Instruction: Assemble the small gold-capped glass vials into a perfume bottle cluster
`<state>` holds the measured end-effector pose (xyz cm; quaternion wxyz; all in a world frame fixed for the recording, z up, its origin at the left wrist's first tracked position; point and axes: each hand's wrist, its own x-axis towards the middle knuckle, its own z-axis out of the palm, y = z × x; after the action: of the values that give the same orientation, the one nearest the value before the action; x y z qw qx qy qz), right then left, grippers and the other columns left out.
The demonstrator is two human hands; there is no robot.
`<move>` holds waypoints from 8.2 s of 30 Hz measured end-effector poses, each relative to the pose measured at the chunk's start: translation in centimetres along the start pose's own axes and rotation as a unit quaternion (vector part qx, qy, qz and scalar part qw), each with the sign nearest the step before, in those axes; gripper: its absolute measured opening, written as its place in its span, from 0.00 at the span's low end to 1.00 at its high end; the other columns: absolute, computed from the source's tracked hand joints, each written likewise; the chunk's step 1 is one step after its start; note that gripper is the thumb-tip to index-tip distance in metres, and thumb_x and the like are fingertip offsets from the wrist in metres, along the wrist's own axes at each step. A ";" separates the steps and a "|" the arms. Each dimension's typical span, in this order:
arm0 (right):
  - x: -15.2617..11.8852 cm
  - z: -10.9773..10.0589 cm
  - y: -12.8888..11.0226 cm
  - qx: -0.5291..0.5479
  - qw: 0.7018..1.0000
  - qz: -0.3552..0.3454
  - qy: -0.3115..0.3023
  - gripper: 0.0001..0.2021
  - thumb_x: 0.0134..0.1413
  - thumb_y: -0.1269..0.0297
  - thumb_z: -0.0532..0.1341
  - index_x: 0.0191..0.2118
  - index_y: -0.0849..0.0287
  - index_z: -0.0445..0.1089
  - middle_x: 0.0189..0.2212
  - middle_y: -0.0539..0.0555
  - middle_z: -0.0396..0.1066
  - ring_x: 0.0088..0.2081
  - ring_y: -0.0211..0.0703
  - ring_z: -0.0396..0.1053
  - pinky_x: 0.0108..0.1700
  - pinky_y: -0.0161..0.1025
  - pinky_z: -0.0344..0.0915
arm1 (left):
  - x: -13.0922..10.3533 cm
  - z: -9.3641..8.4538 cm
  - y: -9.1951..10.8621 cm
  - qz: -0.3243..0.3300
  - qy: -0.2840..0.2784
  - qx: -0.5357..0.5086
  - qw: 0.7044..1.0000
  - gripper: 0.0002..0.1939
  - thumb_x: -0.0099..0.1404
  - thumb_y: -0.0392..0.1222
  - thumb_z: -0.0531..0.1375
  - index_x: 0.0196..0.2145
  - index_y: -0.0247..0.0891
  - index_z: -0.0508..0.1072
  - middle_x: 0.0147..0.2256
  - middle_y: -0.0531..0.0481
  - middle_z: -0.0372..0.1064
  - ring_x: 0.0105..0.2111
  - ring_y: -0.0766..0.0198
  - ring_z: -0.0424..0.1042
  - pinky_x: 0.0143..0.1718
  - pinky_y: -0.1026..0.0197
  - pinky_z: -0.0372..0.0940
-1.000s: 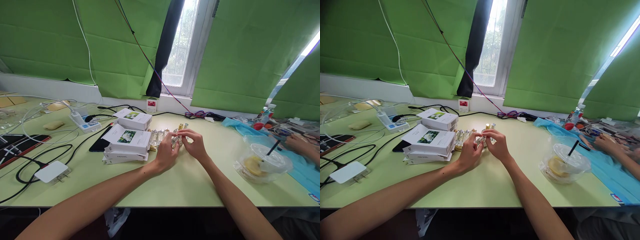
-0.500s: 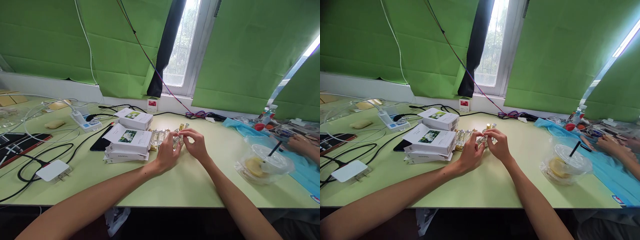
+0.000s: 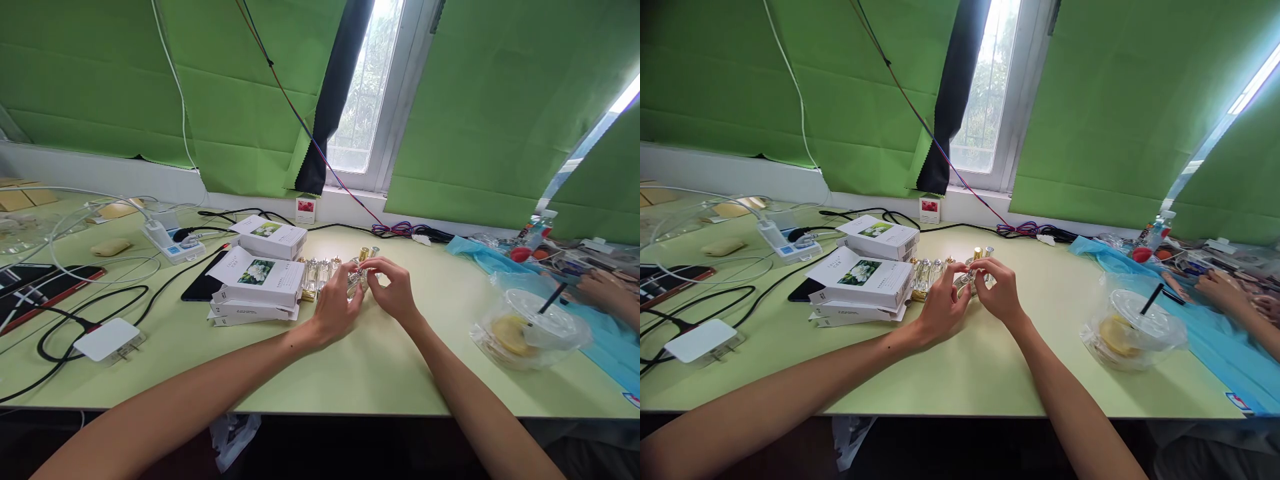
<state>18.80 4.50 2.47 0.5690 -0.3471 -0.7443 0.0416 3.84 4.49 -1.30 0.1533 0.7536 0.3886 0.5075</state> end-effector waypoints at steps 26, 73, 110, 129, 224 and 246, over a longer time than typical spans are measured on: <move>-0.1 0.1 0.2 0.005 1.000 0.017 0.011 0.11 0.56 0.74 0.56 0.37 0.55 0.75 0.35 0.53 0.78 0.38 0.44 0.77 0.41 0.43 0.76 | 0.2 -0.4 0.2 0.037 -0.024 0.041 0.998 0.19 0.66 0.35 0.55 0.55 0.43 0.64 0.47 0.47 0.70 0.27 0.66 0.68 0.31 0.61 0.62; -0.3 0.3 0.9 -0.014 0.997 0.071 0.023 0.06 0.61 0.63 0.61 0.37 0.56 0.75 0.33 0.53 0.79 0.36 0.44 0.76 0.37 0.42 0.75 | 0.2 -0.4 0.5 0.053 -0.022 0.037 0.998 0.21 0.66 0.33 0.56 0.56 0.44 0.65 0.54 0.47 0.68 0.29 0.68 0.70 0.28 0.64 0.64; -0.2 0.4 0.7 0.009 0.997 0.081 -0.006 0.08 0.63 0.62 0.60 0.41 0.55 0.76 0.37 0.55 0.78 0.38 0.45 0.76 0.37 0.42 0.75 | 0.0 -0.2 0.3 0.026 0.000 0.040 0.999 0.22 0.63 0.32 0.57 0.54 0.42 0.62 0.48 0.46 0.71 0.30 0.65 0.72 0.26 0.63 0.61; -0.1 0.4 0.8 0.011 0.994 0.095 -0.044 0.10 0.64 0.57 0.60 0.38 0.55 0.76 0.36 0.55 0.76 0.40 0.46 0.74 0.38 0.42 0.72 | 0.0 0.0 0.2 0.014 0.004 0.048 0.999 0.21 0.63 0.32 0.57 0.53 0.41 0.62 0.46 0.45 0.71 0.29 0.65 0.71 0.26 0.63 0.60; 0.1 1.0 1.1 -0.122 0.990 0.006 -0.076 0.11 0.65 0.70 0.52 0.32 0.55 0.66 0.33 0.55 0.66 0.36 0.46 0.65 0.37 0.42 0.66 | 0.1 0.0 -0.4 0.001 -0.033 0.070 0.997 0.21 0.64 0.35 0.55 0.55 0.41 0.58 0.44 0.45 0.75 0.26 0.64 0.71 0.29 0.61 0.62; -0.5 1.7 1.3 -0.047 0.997 0.054 -0.026 0.09 0.66 0.66 0.55 0.32 0.56 0.67 0.32 0.53 0.65 0.32 0.42 0.66 0.33 0.39 0.66 | 0.1 -0.1 -0.4 0.006 -0.030 0.049 0.998 0.22 0.64 0.34 0.56 0.54 0.43 0.58 0.45 0.46 0.75 0.25 0.65 0.70 0.28 0.62 0.60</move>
<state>18.01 5.77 0.81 0.5294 -0.4119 -0.7402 0.0462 3.61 4.81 -1.38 0.1248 0.7771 0.4042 0.4660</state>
